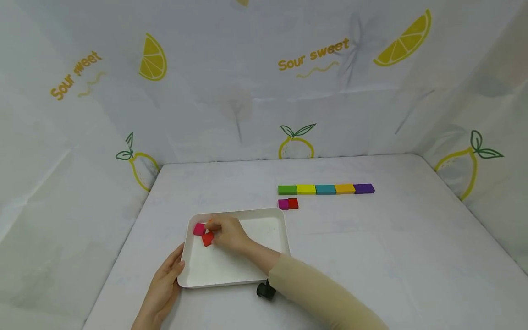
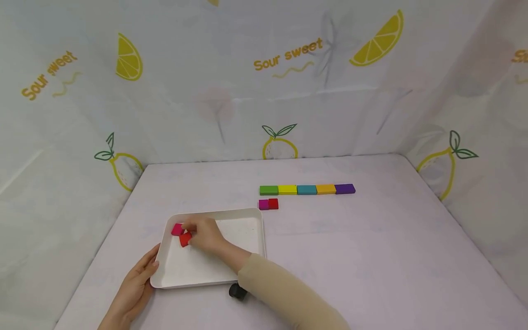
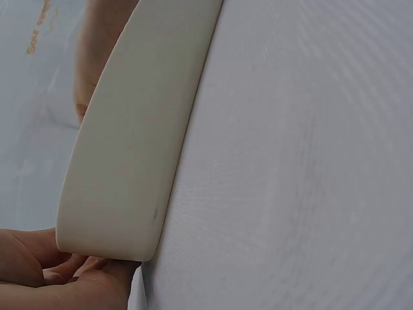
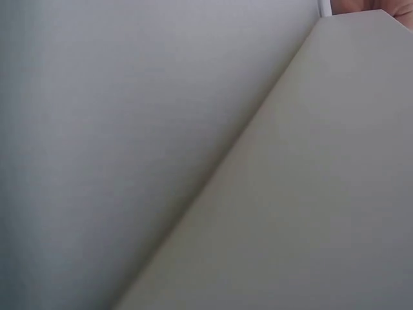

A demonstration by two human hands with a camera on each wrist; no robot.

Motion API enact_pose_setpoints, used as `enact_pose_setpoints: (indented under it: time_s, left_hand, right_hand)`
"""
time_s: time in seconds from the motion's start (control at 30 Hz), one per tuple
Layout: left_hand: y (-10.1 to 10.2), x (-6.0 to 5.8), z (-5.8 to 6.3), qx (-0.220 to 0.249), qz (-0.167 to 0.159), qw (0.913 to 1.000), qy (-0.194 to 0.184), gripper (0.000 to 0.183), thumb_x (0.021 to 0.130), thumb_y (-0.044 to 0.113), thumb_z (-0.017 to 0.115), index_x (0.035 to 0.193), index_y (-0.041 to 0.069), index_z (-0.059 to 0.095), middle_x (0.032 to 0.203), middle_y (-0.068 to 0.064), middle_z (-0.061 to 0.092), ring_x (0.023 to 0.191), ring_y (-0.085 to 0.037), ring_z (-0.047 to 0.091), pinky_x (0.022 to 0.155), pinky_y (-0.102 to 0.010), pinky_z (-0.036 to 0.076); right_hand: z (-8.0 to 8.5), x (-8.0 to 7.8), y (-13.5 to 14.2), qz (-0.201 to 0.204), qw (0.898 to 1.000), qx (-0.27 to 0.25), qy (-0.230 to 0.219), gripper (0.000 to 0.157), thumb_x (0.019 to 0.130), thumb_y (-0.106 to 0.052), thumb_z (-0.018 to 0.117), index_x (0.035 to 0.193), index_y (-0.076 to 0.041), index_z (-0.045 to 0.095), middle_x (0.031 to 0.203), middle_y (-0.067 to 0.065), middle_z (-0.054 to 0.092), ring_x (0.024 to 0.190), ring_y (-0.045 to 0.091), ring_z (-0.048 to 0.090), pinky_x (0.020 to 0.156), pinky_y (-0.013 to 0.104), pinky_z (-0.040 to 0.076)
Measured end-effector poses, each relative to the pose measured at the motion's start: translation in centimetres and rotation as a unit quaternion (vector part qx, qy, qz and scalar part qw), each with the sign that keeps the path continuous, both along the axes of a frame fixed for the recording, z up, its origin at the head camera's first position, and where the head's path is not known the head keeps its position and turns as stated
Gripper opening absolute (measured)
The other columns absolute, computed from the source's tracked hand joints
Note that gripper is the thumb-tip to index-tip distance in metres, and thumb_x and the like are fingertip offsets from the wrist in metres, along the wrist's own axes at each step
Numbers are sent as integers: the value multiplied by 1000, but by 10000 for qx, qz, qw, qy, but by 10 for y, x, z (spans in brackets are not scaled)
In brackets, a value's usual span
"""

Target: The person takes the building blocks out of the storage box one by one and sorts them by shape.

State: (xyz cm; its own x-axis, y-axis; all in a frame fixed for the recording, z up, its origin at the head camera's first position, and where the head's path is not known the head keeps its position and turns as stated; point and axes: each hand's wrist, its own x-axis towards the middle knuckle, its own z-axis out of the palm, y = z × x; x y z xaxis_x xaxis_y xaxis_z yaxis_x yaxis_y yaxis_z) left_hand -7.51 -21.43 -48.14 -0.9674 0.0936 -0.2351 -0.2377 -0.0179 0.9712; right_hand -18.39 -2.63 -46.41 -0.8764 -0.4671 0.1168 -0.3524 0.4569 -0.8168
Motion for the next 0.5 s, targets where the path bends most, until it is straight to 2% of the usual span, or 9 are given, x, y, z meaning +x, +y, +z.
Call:
enact_pose_setpoints:
  time_s: [0.1,0.3,0.5]
  left_hand:
    - [-1,0,-1,9,-14,10000,4,63,106,29,42,159,9,12,168,-13,8,118,25,39,97,0,38]
    - [-1,0,-2,49,-39,10000,20,64,106,29,42,159,8,12,168,-14,9,119,24,40,97,-1,39]
    - [0,-1,-2,6,-22,10000,50,64,106,29,42,158,8,12,168,-15,9,118,25,40,97,0,39]
  right_hand:
    - [0,0,-3,76,9997,163,153,39,77,13,66,109,-6,76,108,5,76,100,15,68,84,13,51]
    - [2,5,-6,169,9945,857,585,41,73,12,71,108,-9,77,106,2,75,95,11,63,76,9,47]
    - [3,7,-5,191,9926,971,698,40,75,12,71,108,-10,77,106,1,76,94,12,66,74,8,47]
